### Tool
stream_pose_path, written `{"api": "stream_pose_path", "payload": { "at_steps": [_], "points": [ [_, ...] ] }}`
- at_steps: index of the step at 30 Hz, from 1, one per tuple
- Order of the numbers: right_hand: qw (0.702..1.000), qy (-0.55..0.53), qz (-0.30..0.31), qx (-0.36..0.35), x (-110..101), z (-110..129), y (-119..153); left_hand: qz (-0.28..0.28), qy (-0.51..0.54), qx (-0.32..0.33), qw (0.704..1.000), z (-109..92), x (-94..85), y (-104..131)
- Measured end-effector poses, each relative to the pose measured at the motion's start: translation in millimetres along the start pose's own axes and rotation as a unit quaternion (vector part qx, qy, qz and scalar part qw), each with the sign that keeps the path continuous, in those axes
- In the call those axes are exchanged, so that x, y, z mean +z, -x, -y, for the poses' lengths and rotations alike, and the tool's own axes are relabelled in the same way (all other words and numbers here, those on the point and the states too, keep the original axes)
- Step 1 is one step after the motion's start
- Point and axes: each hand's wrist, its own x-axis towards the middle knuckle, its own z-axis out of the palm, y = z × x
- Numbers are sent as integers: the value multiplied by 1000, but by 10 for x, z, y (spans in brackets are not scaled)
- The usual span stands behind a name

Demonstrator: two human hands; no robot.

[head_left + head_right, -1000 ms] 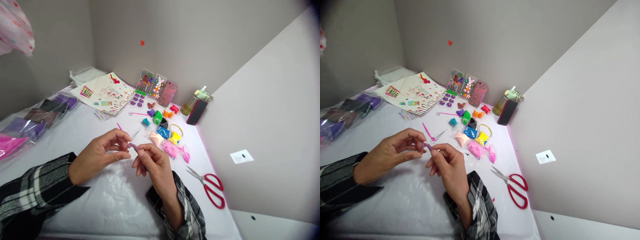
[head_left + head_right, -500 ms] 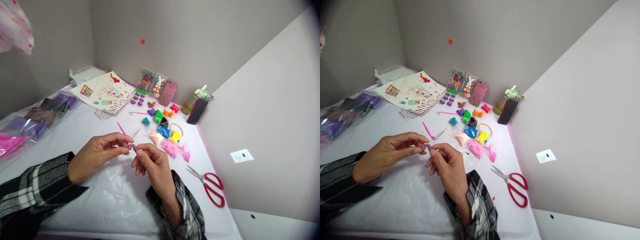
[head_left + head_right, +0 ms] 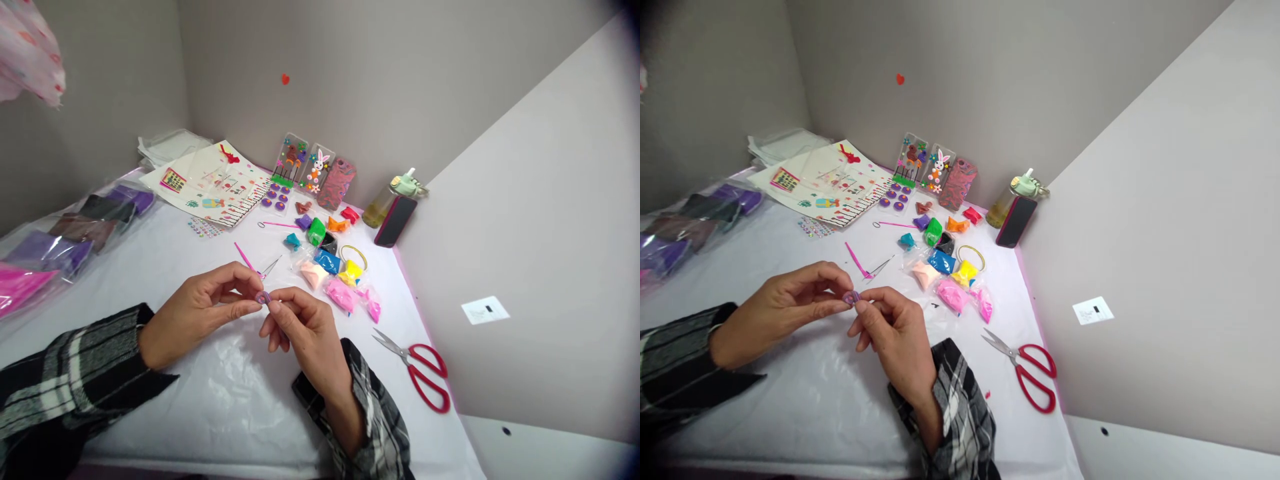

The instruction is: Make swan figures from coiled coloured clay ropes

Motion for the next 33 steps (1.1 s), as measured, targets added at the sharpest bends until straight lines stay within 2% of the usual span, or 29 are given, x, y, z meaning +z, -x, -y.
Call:
{"api": "stream_pose_path", "payload": {
  "at_steps": [4,12,15,19,33],
  "points": [
    [1000,4,-3,-4,4,6,-2,6,-27,19,999,-19,10,19],
    [1000,10,-13,18,37,39,-14,-11,-109,150,983,55,54,51],
    [1000,-3,-7,14,16,28,-17,9,-138,182,974,106,38,60],
    [1000,-20,4,13,-35,-9,-28,45,-151,197,968,114,10,64],
    [998,-24,29,49,-38,-5,-57,-4,-164,220,962,84,62,68]
  ]
}}
